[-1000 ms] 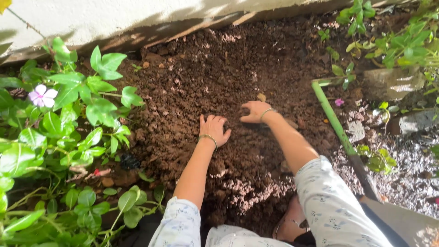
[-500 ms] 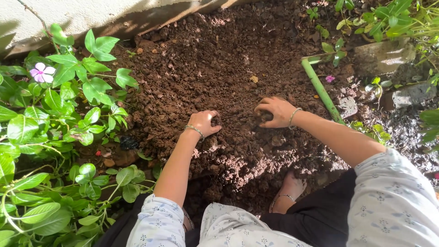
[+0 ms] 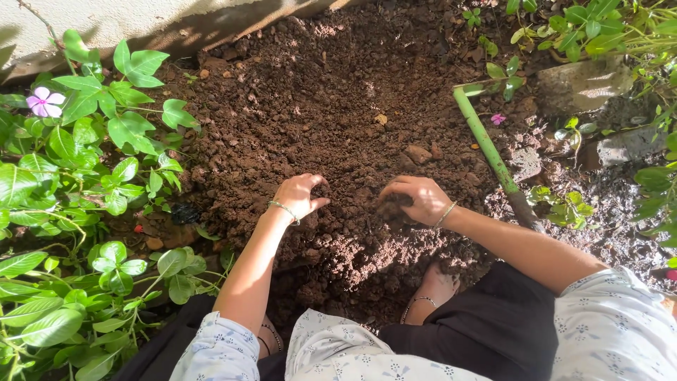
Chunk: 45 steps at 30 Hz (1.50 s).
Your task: Digging and loosening soil in a garden area using hands and a small hand hoe.
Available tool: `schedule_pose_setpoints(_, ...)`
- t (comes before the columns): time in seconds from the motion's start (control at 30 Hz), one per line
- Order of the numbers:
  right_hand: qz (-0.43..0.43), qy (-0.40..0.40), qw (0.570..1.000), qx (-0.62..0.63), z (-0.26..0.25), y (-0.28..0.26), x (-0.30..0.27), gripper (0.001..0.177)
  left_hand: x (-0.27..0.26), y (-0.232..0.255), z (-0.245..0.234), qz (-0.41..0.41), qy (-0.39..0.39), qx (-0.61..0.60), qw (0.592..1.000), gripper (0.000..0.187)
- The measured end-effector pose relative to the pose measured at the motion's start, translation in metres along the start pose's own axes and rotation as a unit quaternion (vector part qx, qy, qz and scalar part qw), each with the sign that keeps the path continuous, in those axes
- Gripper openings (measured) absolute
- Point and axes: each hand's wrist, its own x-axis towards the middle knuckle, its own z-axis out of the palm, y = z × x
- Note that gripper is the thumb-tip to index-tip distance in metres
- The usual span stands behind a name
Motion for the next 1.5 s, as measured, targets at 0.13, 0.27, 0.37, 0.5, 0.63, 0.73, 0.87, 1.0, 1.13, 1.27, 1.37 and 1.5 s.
schedule_pose_setpoints(0.13, 0.013, 0.031, 0.998, 0.051, -0.005, -0.006, -0.004, 0.028, 0.007, 0.001, 0.002, 0.069, 0.056, 0.002, 0.996, 0.051)
schedule_pose_setpoints(0.27, 0.203, 0.0, 0.967, 0.153, -0.021, -0.024, -0.004, 0.032, -0.005, 0.026, -0.004, 0.056, 0.056, -0.101, 0.992, 0.051)
schedule_pose_setpoints(0.37, 0.289, -0.034, 0.948, 0.129, -0.026, -0.02, -0.006, 0.037, -0.004, 0.04, 0.008, 0.102, 0.134, -0.145, 0.975, 0.048)
schedule_pose_setpoints(0.5, 0.159, -0.148, 0.952, 0.214, -0.028, 0.004, -0.011, 0.06, -0.005, 0.057, 0.019, 0.088, 0.105, -0.29, 0.947, 0.048)
schedule_pose_setpoints(0.63, 0.174, -0.17, 0.964, 0.105, -0.022, 0.009, -0.011, 0.056, 0.005, 0.054, 0.023, 0.124, 0.078, -0.233, 0.961, 0.045)
schedule_pose_setpoints(0.73, 0.236, -0.114, 0.961, 0.09, -0.032, -0.008, -0.007, 0.04, -0.006, 0.062, 0.007, 0.082, 0.022, -0.226, 0.97, 0.054)
schedule_pose_setpoints(0.87, 0.29, -0.105, 0.946, 0.1, -0.038, -0.026, 0.001, 0.038, -0.006, 0.054, 0.009, 0.144, -0.081, -0.409, 0.897, 0.063)
schedule_pose_setpoints(1.0, 0.128, -0.094, 0.984, 0.081, -0.025, -0.002, -0.001, 0.043, -0.002, 0.057, 0.016, 0.112, -0.084, -0.513, 0.847, 0.059)
schedule_pose_setpoints(1.13, 0.016, -0.071, 0.995, 0.062, -0.03, -0.01, 0.004, 0.038, -0.007, 0.069, 0.008, 0.032, -0.063, -0.54, 0.839, 0.045)
schedule_pose_setpoints(1.27, 0.079, -0.092, 0.985, 0.124, -0.04, -0.051, 0.01, 0.058, -0.007, 0.075, 0.021, 0.042, -0.003, -0.466, 0.884, 0.043)
schedule_pose_setpoints(1.37, 0.129, -0.131, 0.978, 0.096, -0.021, -0.047, 0.012, 0.071, -0.008, 0.083, 0.021, 0.052, 0.016, -0.339, 0.939, 0.066)
schedule_pose_setpoints(1.5, 0.034, -0.156, 0.982, -0.102, 0.009, 0.0, 0.015, 0.056, 0.066, 0.02, 0.115, 0.241, -0.011, -0.229, 0.943, 0.085)
